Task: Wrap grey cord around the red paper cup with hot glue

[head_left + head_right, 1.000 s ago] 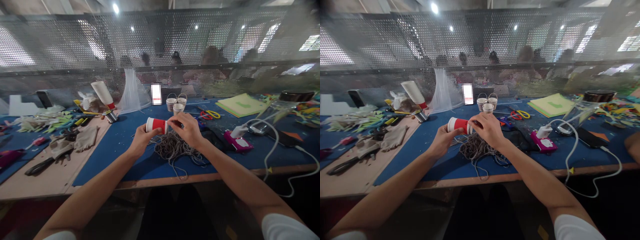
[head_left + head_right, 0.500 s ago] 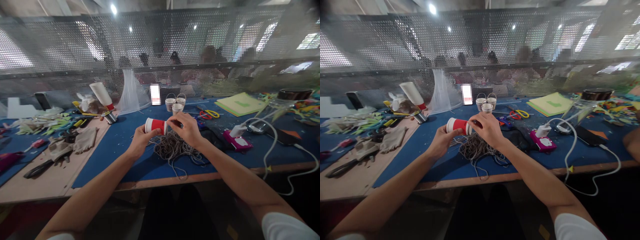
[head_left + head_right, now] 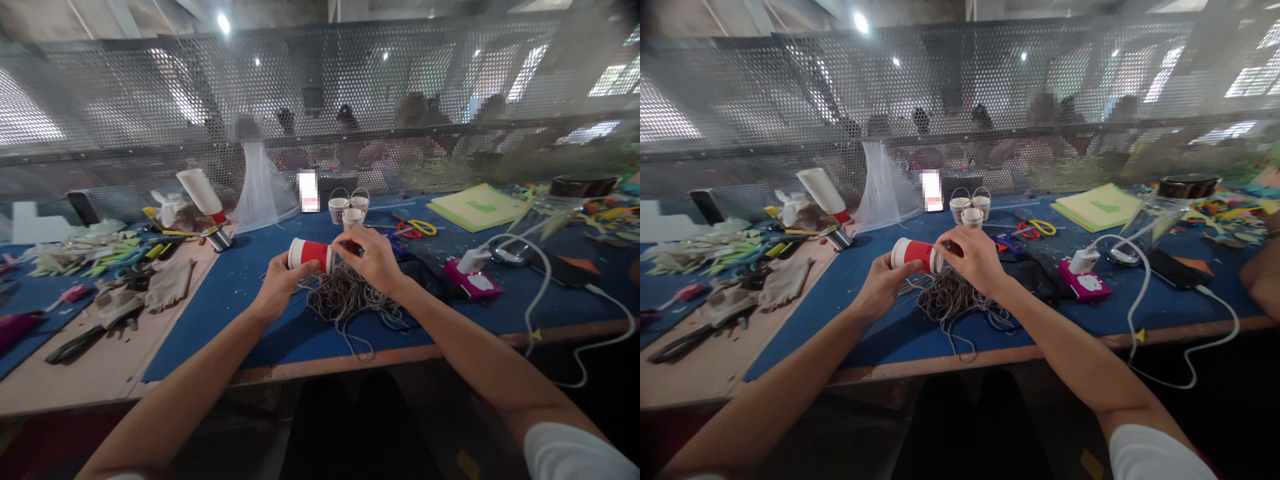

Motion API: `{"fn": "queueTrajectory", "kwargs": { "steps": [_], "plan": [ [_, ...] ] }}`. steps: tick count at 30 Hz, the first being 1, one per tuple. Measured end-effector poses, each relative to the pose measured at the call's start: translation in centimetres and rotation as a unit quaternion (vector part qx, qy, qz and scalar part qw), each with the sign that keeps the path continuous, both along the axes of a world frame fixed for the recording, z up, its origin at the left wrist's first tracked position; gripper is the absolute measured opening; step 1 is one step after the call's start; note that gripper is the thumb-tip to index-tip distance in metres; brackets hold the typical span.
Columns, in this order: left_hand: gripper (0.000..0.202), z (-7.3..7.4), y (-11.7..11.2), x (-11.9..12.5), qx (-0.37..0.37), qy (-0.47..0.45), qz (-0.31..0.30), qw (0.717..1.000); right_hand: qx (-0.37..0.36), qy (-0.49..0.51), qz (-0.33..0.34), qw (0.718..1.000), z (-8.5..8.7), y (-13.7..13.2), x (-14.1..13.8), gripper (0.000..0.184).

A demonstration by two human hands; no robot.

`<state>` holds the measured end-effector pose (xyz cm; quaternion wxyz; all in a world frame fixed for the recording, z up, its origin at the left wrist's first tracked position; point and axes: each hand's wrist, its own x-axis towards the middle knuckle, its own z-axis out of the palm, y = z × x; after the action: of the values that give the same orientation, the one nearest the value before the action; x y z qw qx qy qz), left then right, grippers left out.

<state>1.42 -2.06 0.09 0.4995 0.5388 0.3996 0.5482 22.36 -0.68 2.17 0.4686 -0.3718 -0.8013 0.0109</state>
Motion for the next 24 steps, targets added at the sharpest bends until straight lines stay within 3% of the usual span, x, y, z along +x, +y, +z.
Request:
{"fn": "queueTrajectory", "kwargs": {
  "steps": [16,24],
  "plan": [
    [0.034,0.05,-0.04,-0.06,0.013,0.008,-0.006,1.0,-0.025,0.032,0.034,0.999,0.13,-0.03,0.03,0.01],
    [0.033,-0.01,0.04,-0.04,0.01,0.011,0.0,1.0,-0.079,0.061,0.058,0.993,0.17,-0.01,0.11,0.01]
  ]
}}
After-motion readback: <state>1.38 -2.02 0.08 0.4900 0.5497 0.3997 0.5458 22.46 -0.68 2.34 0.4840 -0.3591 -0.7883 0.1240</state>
